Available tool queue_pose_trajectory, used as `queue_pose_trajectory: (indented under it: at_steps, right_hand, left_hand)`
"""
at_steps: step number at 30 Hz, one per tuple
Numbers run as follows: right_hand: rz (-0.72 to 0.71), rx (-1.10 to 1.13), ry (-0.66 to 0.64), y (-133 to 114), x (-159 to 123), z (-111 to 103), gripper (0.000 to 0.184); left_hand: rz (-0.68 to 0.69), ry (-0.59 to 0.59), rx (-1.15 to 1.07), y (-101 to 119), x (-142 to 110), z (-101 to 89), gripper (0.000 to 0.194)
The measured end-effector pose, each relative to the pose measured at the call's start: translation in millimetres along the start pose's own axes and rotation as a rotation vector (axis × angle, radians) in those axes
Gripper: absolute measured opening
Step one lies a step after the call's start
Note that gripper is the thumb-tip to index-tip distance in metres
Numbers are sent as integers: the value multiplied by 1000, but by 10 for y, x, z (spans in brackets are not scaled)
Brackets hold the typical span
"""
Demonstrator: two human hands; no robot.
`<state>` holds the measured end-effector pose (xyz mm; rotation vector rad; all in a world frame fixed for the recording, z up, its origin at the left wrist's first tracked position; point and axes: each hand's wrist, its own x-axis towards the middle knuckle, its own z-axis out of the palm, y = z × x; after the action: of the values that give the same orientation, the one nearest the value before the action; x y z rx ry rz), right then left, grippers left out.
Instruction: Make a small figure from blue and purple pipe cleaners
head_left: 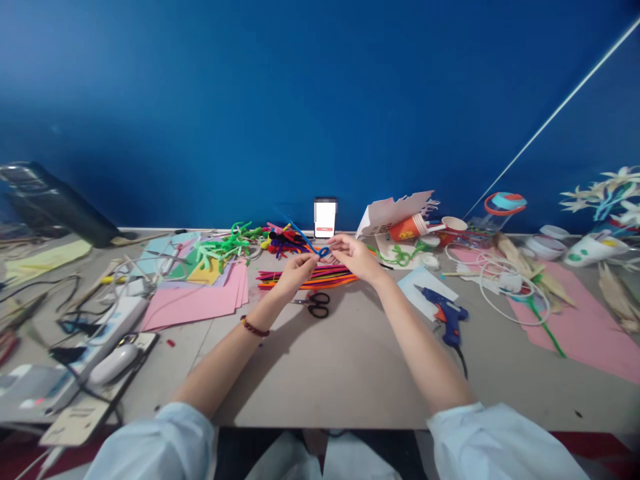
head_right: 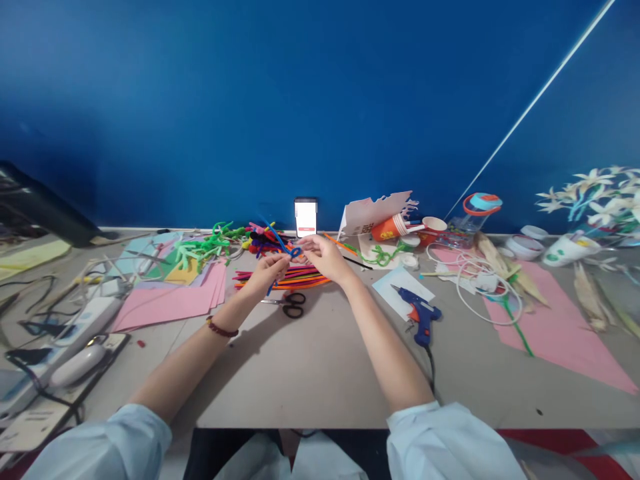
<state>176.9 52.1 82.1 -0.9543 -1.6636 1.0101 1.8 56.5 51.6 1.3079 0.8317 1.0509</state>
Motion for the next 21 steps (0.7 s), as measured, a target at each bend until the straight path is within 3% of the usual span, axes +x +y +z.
queue_pose_trajectory:
  at_steps: [4, 10, 21]
  right_hand:
    - [-120, -219, 6, -23, -1, -19, 25]
    - [-319, -432, -1, -14, -4, -62, 21]
    - [-407, -657, -35, 14, -24, -86, 19]
  left_hand:
    - [-36, -50, -118, 7, 16, -33, 29]
    - [-114, -92, -115, 27, 13, -41, 29]
    - [-106, -110, -33, 62, 8, -55, 30]
